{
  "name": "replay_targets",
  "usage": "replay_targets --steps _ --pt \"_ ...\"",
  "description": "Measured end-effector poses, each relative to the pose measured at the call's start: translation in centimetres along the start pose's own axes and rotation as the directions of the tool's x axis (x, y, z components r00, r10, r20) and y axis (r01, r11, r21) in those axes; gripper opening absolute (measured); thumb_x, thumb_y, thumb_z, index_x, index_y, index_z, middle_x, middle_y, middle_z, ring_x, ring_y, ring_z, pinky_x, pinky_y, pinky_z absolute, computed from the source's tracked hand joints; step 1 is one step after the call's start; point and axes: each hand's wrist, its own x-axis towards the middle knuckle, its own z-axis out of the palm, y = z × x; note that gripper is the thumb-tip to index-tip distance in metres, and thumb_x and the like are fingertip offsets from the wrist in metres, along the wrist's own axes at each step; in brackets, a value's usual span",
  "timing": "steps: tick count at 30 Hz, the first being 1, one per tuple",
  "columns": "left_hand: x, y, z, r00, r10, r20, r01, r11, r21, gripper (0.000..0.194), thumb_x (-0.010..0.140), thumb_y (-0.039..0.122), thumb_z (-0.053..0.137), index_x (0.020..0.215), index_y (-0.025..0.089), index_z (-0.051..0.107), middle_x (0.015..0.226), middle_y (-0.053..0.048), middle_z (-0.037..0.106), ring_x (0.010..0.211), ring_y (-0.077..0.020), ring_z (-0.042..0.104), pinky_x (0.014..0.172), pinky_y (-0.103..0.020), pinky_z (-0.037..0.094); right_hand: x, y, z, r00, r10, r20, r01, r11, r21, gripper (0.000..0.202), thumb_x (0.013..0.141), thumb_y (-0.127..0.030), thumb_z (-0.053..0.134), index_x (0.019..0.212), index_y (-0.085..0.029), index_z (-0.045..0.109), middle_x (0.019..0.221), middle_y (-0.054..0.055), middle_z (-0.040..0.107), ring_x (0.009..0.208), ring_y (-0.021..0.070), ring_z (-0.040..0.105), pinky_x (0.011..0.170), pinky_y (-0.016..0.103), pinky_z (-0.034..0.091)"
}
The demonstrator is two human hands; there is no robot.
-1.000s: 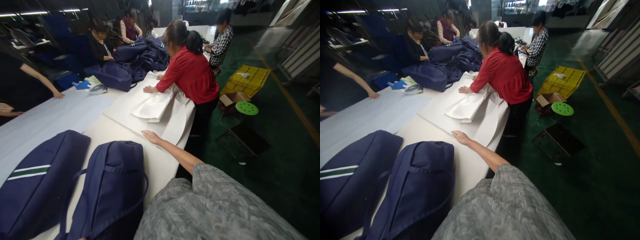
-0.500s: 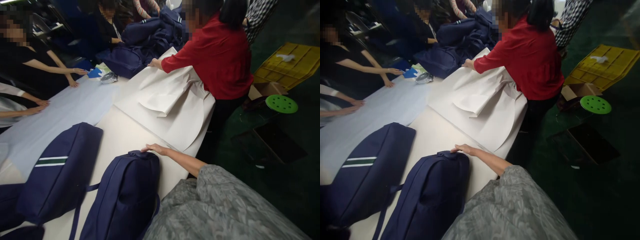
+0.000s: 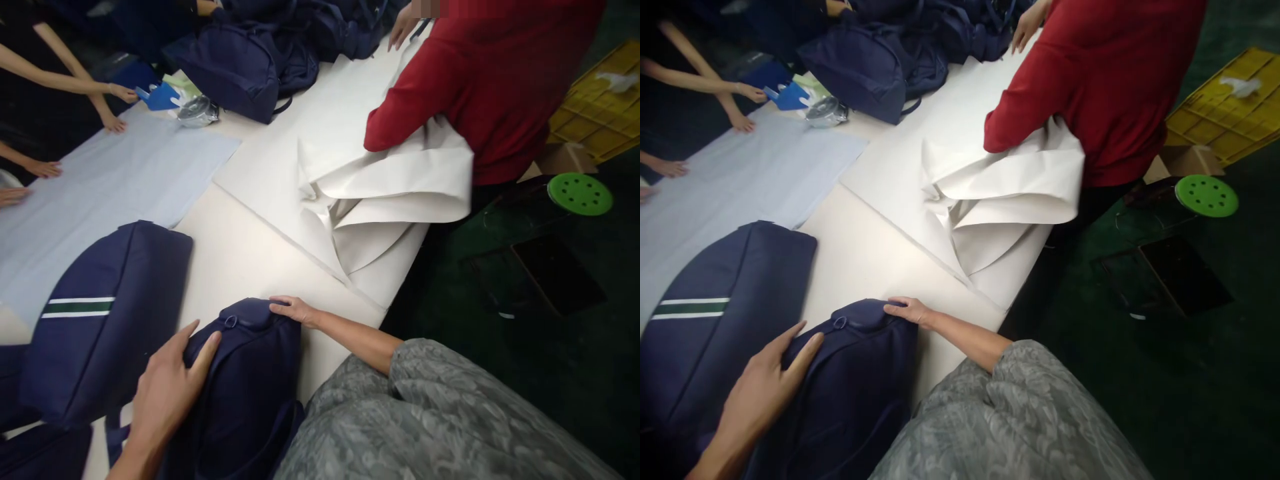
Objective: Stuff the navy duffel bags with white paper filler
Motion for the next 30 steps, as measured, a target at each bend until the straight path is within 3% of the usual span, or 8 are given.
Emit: replay_targets --steps 4,8,14,18,22,25,27,30 --pt "2.8 -0.3 2.1 0.964 -0.144 0.222 0.142 0.990 0.025 0.065 0.076 0.069 0.045 0.114 0.022 0.068 0.107 -0.013 0.072 0.105 -0.0376 0.064 0.092 -0.045 0.050 -1.4 3.5 0.3 0.995 0.054 -0.088 -0.067 0.986 -0.150 0.063 0.065 -0.066 0.075 0.103 -0.016 0.071 0.102 0.006 0.071 0.097 0.0237 0.064 0.092 0.038 0.049" --pt "2.5 -3.8 3.5 0.980 -0.174 0.094 0.178 0.984 -0.030 0.054 0.069 0.070 0.052 0.088 0.023 0.070 0.078 -0.007 0.070 0.082 -0.0319 0.065 0.076 -0.039 0.049 -1.8 6.0 1.2 0.988 0.104 -0.113 -0.098 0.994 0.055 0.062 0.062 -0.072 0.074 0.088 -0.015 0.070 0.080 0.003 0.069 0.075 0.0182 0.062 0.076 0.034 0.050" --pt "0.6 -7.5 3.4 0.925 -0.344 0.163 0.373 0.733 -0.569 0.052 0.055 0.063 0.073 0.078 0.017 0.071 0.068 -0.002 0.066 0.068 -0.0220 0.060 0.060 -0.027 0.045 -1.3 7.5 3.6 0.982 0.187 -0.036 -0.174 0.956 0.236 0.066 0.052 -0.072 0.080 0.086 -0.016 0.068 0.078 0.004 0.069 0.068 0.0166 0.062 0.072 0.033 0.051" --pt "-1.8 -7.2 2.7 0.967 -0.231 0.108 0.242 0.694 -0.678 0.048 0.064 0.065 0.069 0.062 0.017 0.063 0.060 0.001 0.055 0.061 -0.0152 0.049 0.057 -0.024 0.039 0.1 5.0 1.4 0.996 0.076 -0.050 -0.085 0.974 -0.209 0.079 0.063 -0.089 0.055 0.082 -0.015 0.072 0.085 0.011 0.071 0.081 0.0265 0.066 0.086 0.046 0.051" --pt "-4.0 -4.6 2.8 0.987 -0.155 -0.050 0.083 0.745 -0.662 0.047 0.074 0.061 0.062 0.056 0.018 0.056 0.059 0.000 0.051 0.063 -0.0160 0.049 0.060 -0.026 0.038 3.3 -2.7 2.0 0.979 -0.171 0.113 0.204 0.844 -0.495 0.087 0.078 -0.087 0.036 0.115 -0.016 0.071 0.127 0.013 0.064 0.127 0.0298 0.052 0.116 0.048 0.028" --pt "-5.3 -1.2 3.6 0.990 -0.011 -0.138 -0.067 0.836 -0.545 0.041 0.085 0.050 0.054 0.059 0.019 0.056 0.064 -0.002 0.057 0.065 -0.0174 0.054 0.064 -0.027 0.039 4.6 -7.0 6.9 0.856 -0.054 0.514 0.371 0.755 -0.541 0.074 0.087 -0.076 0.037 0.129 -0.021 0.065 0.140 0.008 0.056 0.136 0.0266 0.045 0.120 0.044 0.024" --pt "-6.3 0.6 3.6 0.989 0.090 -0.120 -0.136 0.877 -0.462 0.035 0.090 0.042 0.050 0.064 0.019 0.062 0.071 -0.005 0.064 0.071 -0.0197 0.059 0.070 -0.030 0.043 3.9 -7.5 10.3 0.665 0.238 0.708 0.394 0.694 -0.603 0.060 0.085 -0.064 0.054 0.128 -0.024 0.066 0.134 0.005 0.061 0.129 0.0284 0.052 0.115 0.043 0.032" --pt "-9.7 -0.2 2.9 0.979 0.196 -0.056 -0.193 0.809 -0.555 0.031 0.094 0.037 0.046 0.086 0.024 0.074 0.094 -0.008 0.071 0.091 -0.0228 0.064 0.087 -0.033 0.048 0.8 -6.8 12.1 0.422 0.494 0.760 0.475 0.594 -0.650 0.054 0.079 -0.045 0.070 0.131 -0.030 0.063 0.140 0.001 0.057 0.134 0.0292 0.048 0.116 0.041 0.031"
